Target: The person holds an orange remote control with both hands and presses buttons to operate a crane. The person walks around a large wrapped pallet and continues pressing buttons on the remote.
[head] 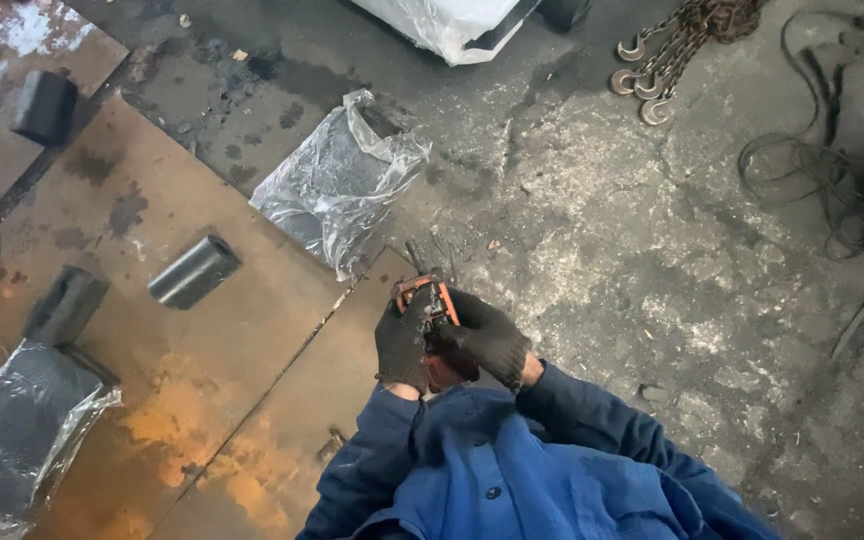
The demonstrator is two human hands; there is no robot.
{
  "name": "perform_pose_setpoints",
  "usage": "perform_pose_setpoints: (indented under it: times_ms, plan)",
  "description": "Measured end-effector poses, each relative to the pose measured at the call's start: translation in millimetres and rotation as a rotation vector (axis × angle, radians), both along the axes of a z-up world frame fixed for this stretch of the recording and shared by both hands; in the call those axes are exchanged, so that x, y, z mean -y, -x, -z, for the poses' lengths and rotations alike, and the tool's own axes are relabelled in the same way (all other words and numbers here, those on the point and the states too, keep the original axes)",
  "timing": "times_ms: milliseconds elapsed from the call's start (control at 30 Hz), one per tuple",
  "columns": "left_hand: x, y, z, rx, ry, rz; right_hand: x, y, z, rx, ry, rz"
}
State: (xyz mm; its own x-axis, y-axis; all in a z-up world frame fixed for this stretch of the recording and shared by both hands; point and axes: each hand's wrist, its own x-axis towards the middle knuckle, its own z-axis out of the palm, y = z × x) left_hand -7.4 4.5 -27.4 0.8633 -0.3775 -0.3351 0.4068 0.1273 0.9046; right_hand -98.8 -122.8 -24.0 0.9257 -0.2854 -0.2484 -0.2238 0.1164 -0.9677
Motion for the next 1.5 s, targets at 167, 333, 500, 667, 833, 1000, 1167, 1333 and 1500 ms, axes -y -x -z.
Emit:
perform_pose_setpoints:
  times_ms: [167,333,500,667,833,1000,1167,1333,1500]
  plan:
    - [-0.4,-4.8,38.1,0.433,-0.541,0.024,2.3,-1.4,-21.0,-0.081,-0.371,-0.053]
    - [16.2,-6.1,34.9,0.018,0.183,-0.035,14.3,0.7,17.0,-0.018,-0.219,0.016]
    - [13.5,-6.7,11.4,0.015,-0.053,-0.024,15.6,-3.6,22.2,-0.01,-0.17,-0.015]
    - [8.1,-7.2,11.2,0.01,0.129,0.007,11.2,-8.8,10.7,-0.077,-0.153,-0.004]
    - [6.7,-7.3,5.8,-0.056,-0.066,-0.006,6.9,-12.3,-7.5,-0.154,-0.073,0.014]
    - [6.4,-8.7,22.1,0.112,-0.158,0.062,13.4,-9.4,2.0,-0.135,-0.096,-0.003]
    - [11.5,-11.7,39.5,0.206,-0.344,0.136,15.0,-6.1,5.1,-0.105,-0.124,0.012]
    - [13.0,-14.3,43.6,0.216,-0.48,0.22,22.1,-3.5,26.2,-0.088,0.022,-0.011]
    - [10.3,-4.0,11.8,0.062,-0.221,0.091,13.8,-3.9,3.5,-0.127,-0.125,0.037]
